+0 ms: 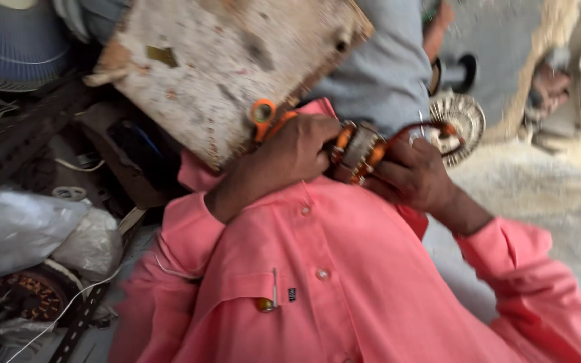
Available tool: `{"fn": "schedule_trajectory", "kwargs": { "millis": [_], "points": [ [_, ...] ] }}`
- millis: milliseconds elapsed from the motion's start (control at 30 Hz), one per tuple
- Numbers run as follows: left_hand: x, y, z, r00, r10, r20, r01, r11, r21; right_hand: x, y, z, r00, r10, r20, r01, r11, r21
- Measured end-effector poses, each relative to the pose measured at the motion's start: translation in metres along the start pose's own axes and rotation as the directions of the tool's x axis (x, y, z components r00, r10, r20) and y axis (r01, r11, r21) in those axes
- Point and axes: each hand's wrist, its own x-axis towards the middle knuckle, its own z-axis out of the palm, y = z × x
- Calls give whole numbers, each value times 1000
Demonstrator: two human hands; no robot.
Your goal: Manually winding copper wire onto a fan motor stator for repair.
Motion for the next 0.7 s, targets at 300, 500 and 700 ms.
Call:
{"fn": "schedule_trajectory", "kwargs": {
  "millis": [300,500,700],
  "points": [
    [-81,-41,-151,717,-309,-625,409,912,18,16,-7,-11,1000,26,-11,-25,997,67],
    [-77,-74,-139,814,-22,-580,283,888,363,19,-14,-13,999,51,-11,-50,995,86],
    [-74,-103,-120,791,-86,-605,431,781,452,14,-15,-12,990,142,24,-144,984,108]
  ]
}}
